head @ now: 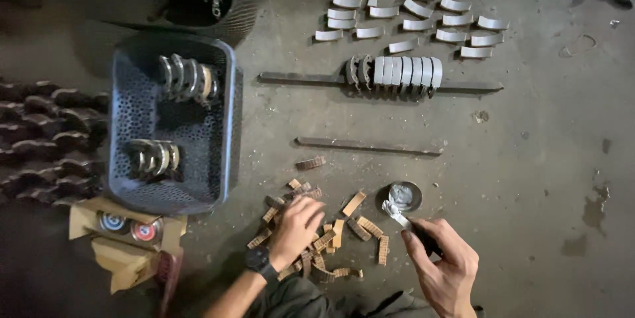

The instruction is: The person sits on the floor and uses a small metal spatula to apply a white substance from a tin onto small, curved metal pieces. They pick up each piece, spread the substance on its surface, and place it onto a metal rod or into a blue basket.

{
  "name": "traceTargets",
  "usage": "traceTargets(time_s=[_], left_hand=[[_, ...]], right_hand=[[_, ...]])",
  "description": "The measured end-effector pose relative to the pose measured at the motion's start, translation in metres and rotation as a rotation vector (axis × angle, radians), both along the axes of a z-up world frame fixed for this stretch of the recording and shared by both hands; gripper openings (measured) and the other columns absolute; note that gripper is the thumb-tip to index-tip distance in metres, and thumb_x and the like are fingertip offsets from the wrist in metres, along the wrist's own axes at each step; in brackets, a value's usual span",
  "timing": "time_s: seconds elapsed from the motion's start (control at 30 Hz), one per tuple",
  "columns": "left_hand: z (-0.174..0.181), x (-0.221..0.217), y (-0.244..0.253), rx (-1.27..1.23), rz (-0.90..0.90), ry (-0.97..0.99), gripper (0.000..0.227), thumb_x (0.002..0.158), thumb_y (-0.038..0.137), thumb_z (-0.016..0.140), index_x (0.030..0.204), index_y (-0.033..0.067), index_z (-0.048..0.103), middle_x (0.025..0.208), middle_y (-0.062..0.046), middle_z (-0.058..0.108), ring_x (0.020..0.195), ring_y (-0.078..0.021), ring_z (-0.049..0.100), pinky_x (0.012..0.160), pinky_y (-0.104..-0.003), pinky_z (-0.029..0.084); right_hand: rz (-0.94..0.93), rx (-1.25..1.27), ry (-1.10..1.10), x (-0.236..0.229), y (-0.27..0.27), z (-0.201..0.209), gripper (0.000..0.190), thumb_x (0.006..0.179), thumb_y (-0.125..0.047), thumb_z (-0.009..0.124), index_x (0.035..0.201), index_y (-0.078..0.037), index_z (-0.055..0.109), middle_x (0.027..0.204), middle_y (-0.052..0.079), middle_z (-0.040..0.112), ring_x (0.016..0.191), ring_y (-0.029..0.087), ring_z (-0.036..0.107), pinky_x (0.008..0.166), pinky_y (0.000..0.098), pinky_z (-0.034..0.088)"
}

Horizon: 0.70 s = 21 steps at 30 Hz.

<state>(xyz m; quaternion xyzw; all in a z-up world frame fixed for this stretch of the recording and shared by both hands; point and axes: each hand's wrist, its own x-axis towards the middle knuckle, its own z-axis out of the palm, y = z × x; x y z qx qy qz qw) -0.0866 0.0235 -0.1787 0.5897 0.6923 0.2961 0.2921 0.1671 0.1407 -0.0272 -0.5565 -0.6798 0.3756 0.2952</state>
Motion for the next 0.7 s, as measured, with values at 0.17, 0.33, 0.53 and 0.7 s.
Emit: traceTargets(time_s=[0.17, 0.33, 0.53, 0.7], left_hand=[[-0.001, 0.042, 0.007, -0.105, 0.025, 0.031, 0.027, 0.091, 0.016, 0.075, 0.11, -0.0017, 0.068, 0.106, -0.014, 0.066, 0.096, -0.0259, 0.061, 0.085, -0.042, 0.052], [-0.006, 0.059, 0.021, -0.192, -0.001, 0.225, 0.026, 0.083, 0.014, 0.079, 0.101, -0.0005, 0.067, 0.102, -0.015, 0.062, 0.094, -0.0266, 0.056, 0.084, -0.044, 0.048], [0.019, 0.046, -0.003, -0.088, 0.265, -0.09, 0.02, 0.083, 0.009, 0.077, 0.1, 0.0018, 0.069, 0.096, -0.009, 0.07, 0.083, -0.0178, 0.068, 0.072, -0.034, 0.057], [0.079, 0.048, -0.024, 0.131, 0.437, -0.293, 0.022, 0.087, 0.009, 0.078, 0.107, 0.0028, 0.071, 0.095, -0.005, 0.077, 0.079, -0.0138, 0.075, 0.069, -0.028, 0.062]], right_hand=[[0.026, -0.024, 0.016, 0.008, -0.019, 0.011, 0.02, 0.08, -0.006, 0.078, 0.098, 0.0, 0.072, 0.072, 0.003, 0.065, 0.058, 0.01, 0.055, 0.052, 0.0244, 0.042], [0.001, 0.055, 0.001, 0.012, -0.033, 0.03, 0.018, 0.081, -0.006, 0.078, 0.097, 0.001, 0.072, 0.072, 0.005, 0.062, 0.059, 0.01, 0.052, 0.055, 0.0245, 0.042], [0.032, -0.007, 0.063, 0.019, -0.045, 0.031, 0.013, 0.087, -0.006, 0.073, 0.097, 0.002, 0.073, 0.073, 0.001, 0.066, 0.061, 0.008, 0.057, 0.055, 0.0238, 0.045], [-0.02, -0.416, 0.241, 0.019, -0.055, 0.02, 0.021, 0.097, -0.012, 0.066, 0.089, 0.004, 0.078, 0.066, 0.003, 0.067, 0.055, 0.007, 0.053, 0.047, 0.0251, 0.044]])
